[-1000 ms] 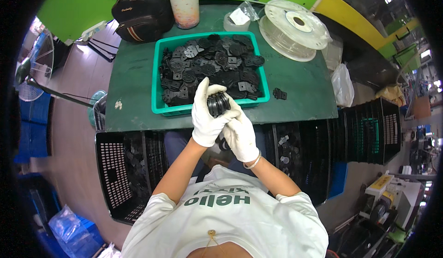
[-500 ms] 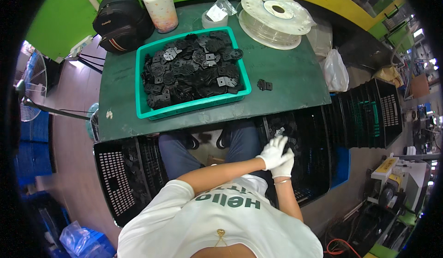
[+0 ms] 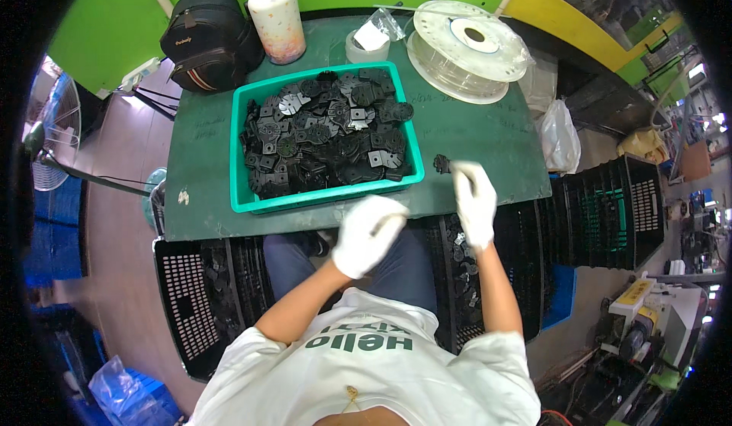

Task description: The person sorts small black plastic molded parts by hand, taking them from a green tray and placing them into black crates.

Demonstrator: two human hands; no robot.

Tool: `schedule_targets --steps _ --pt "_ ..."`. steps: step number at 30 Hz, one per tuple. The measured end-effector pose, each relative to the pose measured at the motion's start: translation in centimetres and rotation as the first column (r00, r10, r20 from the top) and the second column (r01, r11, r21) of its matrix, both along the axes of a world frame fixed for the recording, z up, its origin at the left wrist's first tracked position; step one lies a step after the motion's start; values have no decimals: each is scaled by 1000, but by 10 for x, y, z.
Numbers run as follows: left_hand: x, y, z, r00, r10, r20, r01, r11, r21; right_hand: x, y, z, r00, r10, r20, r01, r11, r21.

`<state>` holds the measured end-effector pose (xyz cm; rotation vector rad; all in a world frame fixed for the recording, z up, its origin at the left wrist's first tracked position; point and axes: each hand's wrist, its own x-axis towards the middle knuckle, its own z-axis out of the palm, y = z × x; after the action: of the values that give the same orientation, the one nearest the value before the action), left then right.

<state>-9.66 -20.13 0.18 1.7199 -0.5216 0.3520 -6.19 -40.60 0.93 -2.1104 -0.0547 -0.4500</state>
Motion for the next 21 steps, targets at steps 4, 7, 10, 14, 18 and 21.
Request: schedule_targets --steps 4,7,10,14,18,21 --pt "34 57 12 959 279 -51 -281 959 -43 98 49 25 907 354 229 -252 890 -379" --pt "54 79 1 904 408 -125 -422 899 -118 148 72 20 910 396 123 -252 764 -594" --pt "59 87 -11 880 414 -231 -444 891 -94 172 79 17 919 393 -30 -299 645 -703" --pt "58 86 -7 885 415 -210 -430 902 -27 177 81 15 915 397 -72 -313 586 -747" --pt "59 93 -13 894 321 -312 -378 915 -144 148 92 28 919 390 49 -272 721 -638" --pt "60 88 -8 927 163 -338 -287 888 -359 96 127 45 908 397 -130 -418 864 -280"
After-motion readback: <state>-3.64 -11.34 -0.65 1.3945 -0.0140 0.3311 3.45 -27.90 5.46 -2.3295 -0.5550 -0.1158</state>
